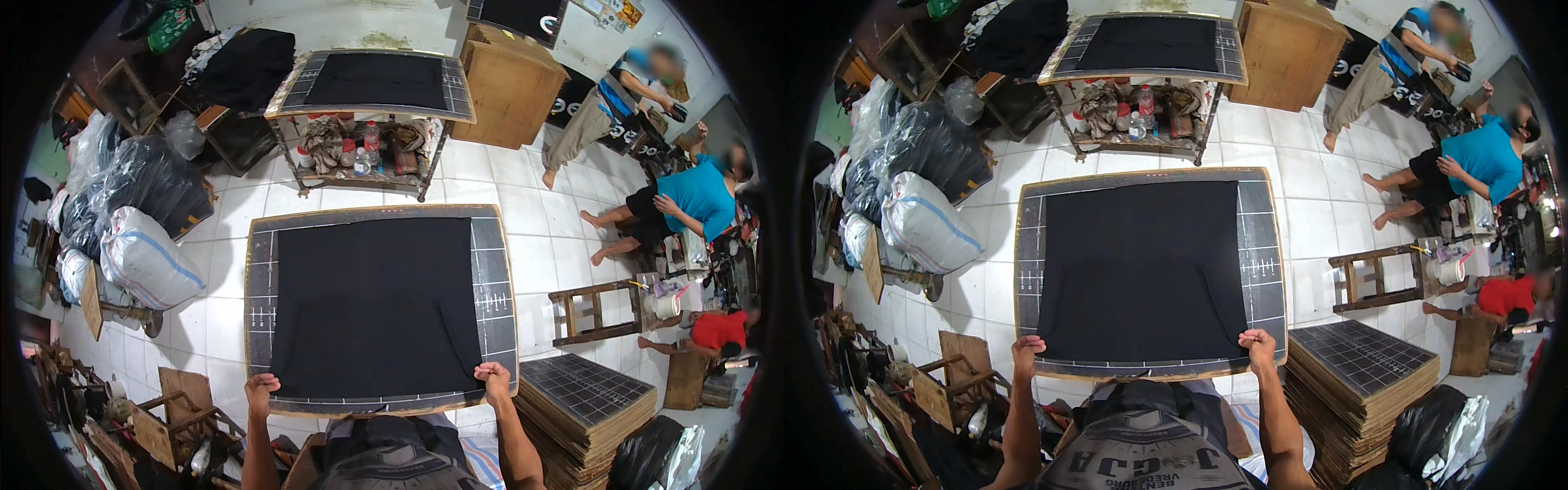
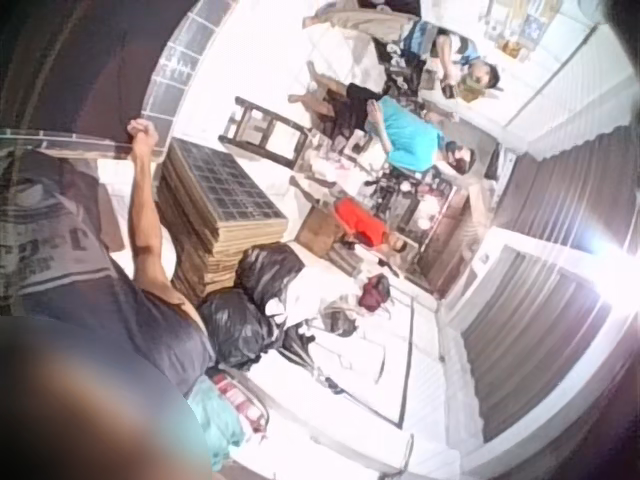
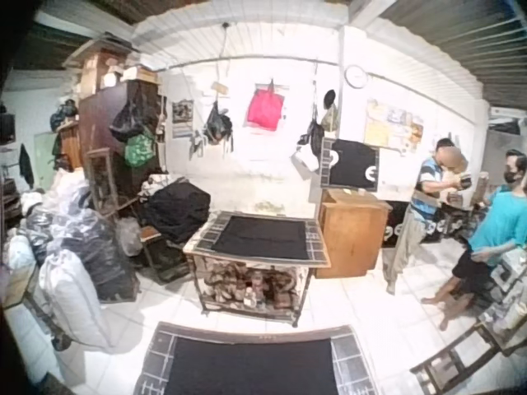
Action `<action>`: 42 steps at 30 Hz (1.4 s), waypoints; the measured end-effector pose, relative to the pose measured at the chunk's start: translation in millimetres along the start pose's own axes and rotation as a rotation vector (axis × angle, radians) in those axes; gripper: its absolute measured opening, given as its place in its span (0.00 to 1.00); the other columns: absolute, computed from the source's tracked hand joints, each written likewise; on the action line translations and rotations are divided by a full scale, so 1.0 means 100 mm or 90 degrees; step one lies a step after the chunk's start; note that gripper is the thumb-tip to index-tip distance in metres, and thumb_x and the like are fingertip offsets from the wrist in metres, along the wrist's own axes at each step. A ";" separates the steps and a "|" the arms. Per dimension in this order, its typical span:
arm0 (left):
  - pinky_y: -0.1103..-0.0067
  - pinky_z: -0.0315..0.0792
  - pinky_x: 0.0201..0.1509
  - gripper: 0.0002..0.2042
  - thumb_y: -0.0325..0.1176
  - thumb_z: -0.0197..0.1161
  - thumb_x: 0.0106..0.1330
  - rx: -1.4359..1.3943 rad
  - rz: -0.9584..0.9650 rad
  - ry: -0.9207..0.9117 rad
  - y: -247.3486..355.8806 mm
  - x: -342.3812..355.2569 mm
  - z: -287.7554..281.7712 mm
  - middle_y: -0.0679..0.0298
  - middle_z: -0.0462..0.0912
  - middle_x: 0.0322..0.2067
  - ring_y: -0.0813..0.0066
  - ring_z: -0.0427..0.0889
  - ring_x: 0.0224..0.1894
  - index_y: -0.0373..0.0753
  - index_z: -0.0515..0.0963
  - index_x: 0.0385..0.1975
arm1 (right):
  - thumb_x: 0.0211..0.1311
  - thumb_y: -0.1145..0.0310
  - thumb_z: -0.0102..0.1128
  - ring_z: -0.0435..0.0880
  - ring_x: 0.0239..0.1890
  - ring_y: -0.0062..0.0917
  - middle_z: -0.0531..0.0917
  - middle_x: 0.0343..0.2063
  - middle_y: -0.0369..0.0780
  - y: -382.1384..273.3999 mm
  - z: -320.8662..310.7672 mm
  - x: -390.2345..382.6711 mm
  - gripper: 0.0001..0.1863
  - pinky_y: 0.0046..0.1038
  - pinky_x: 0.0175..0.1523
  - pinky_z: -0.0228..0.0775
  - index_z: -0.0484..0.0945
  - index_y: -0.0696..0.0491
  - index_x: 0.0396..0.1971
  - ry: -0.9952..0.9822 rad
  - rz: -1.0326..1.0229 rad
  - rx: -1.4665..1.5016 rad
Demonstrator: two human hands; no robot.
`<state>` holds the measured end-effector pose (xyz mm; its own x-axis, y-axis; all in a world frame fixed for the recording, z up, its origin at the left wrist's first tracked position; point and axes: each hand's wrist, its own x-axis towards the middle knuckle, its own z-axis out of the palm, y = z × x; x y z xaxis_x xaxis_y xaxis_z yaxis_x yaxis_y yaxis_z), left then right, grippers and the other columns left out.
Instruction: The person lays a black fabric sheet on a gridded cutting board, aligns it, and uses a utility knife to trim the edges along the grid lines. The person then lifts the trimmed fabric and places it on a stack of similar pieces.
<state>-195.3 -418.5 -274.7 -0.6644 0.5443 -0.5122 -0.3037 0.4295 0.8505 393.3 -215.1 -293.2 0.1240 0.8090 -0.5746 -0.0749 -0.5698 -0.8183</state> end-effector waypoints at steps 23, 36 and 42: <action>0.75 0.83 0.34 0.11 0.14 0.56 0.54 0.075 0.015 -0.007 -0.31 0.21 -0.05 0.54 0.85 0.27 0.66 0.85 0.27 0.28 0.80 0.36 | 0.51 0.93 0.57 0.84 0.34 0.25 0.84 0.31 0.42 0.12 0.04 0.00 0.12 0.27 0.44 0.80 0.78 0.61 0.33 0.004 -0.007 -0.021; 0.65 0.75 0.50 0.17 0.18 0.68 0.46 0.669 0.263 0.108 -0.02 0.06 0.45 0.55 0.81 0.37 0.56 0.81 0.43 0.34 0.79 0.39 | 0.51 0.86 0.61 0.83 0.32 0.20 0.85 0.28 0.39 0.28 0.03 -0.28 0.07 0.23 0.41 0.76 0.80 0.59 0.30 0.143 -0.097 -0.186; 0.64 0.73 0.56 0.14 0.24 0.67 0.52 0.550 0.542 -0.206 0.41 -0.18 2.24 0.54 0.83 0.42 0.51 0.80 0.49 0.35 0.81 0.40 | 0.49 0.75 0.69 0.82 0.32 0.40 0.81 0.28 0.44 0.12 0.20 -0.47 0.08 0.35 0.41 0.75 0.81 0.55 0.31 0.264 -0.470 -0.519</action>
<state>-42.6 -249.1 -258.0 -0.1942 0.9796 0.0507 0.7660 0.1192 0.6317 367.0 -257.4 -276.0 0.1965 0.9583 0.2074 0.7869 -0.0279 -0.6165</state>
